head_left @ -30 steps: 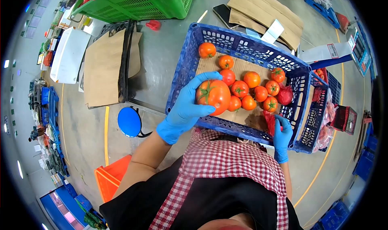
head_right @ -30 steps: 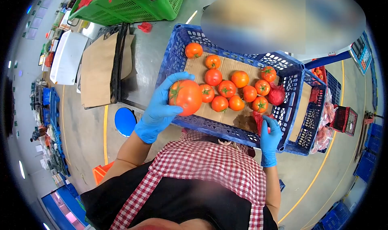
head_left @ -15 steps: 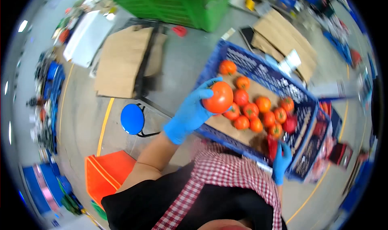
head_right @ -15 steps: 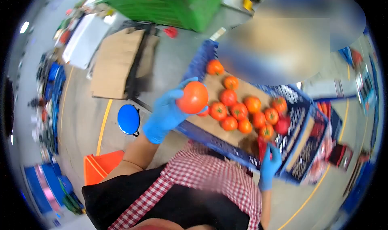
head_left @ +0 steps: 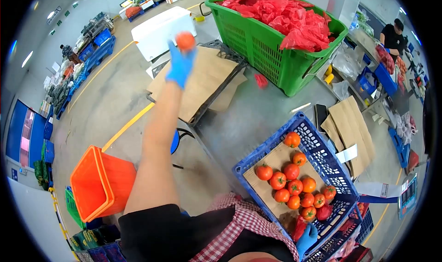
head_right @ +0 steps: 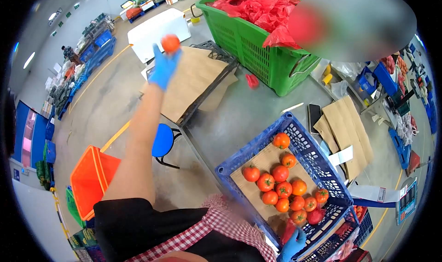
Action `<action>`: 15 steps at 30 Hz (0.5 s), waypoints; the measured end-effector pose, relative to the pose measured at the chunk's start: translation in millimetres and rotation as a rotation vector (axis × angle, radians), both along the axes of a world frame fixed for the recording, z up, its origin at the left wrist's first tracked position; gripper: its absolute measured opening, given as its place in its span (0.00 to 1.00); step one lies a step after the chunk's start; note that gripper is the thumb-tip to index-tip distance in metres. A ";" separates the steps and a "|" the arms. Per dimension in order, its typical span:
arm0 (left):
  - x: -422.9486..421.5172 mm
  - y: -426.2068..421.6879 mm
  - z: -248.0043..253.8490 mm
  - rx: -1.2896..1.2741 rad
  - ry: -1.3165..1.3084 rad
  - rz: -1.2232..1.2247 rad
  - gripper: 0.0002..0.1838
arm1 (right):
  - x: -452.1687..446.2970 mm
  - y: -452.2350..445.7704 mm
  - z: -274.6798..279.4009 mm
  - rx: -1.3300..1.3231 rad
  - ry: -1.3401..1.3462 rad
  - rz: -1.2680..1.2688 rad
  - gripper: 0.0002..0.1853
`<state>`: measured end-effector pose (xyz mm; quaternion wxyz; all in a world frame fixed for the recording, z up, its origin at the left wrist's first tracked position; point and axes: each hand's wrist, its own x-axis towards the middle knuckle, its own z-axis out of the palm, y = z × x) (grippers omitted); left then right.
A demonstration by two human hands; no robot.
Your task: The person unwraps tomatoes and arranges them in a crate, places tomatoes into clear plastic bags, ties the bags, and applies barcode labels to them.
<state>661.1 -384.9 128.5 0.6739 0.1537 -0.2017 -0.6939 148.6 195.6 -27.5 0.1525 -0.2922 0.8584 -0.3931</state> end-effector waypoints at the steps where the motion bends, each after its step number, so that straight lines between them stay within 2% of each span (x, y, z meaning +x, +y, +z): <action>1: 20.7 -28.1 43.3 0.140 0.015 0.087 0.37 | 2.5 -1.6 3.1 -0.016 0.017 0.000 0.09; 2: 11.9 -45.6 73.6 0.142 -0.049 0.416 0.33 | 4.5 -4.8 2.9 -0.044 0.016 -0.010 0.09; 3: 1.3 -46.4 94.9 0.119 -0.227 0.530 0.28 | 4.8 -4.7 1.9 -0.068 0.015 -0.022 0.09; 4: -5.7 -47.1 98.1 0.051 -0.222 0.461 0.22 | 4.6 -1.6 3.6 -0.083 0.017 -0.034 0.09; 6: -26.0 -67.1 44.5 -0.296 -0.560 0.213 0.15 | 11.6 -7.2 22.7 -0.039 -0.079 -0.062 0.12; 7: -77.8 -33.8 36.9 -0.086 -0.779 0.168 0.10 | 12.5 -9.2 27.7 -0.028 -0.050 -0.053 0.12; 10: -165.5 48.6 -17.0 -0.100 -0.840 -0.430 0.14 | 13.8 -10.7 22.3 -0.067 0.018 -0.039 0.09; 12: -211.8 78.7 -30.6 -0.128 -0.951 -0.507 0.14 | 18.3 -13.0 32.6 -0.044 0.047 -0.055 0.09; 14: -240.3 92.7 -35.8 -0.340 -0.950 -0.533 0.20 | 12.6 -10.4 34.5 0.058 -0.121 -0.047 0.11; 15: -267.5 112.1 -55.8 -0.324 -0.927 -0.637 0.20 | 25.9 33.1 42.9 0.114 -0.128 -0.132 0.11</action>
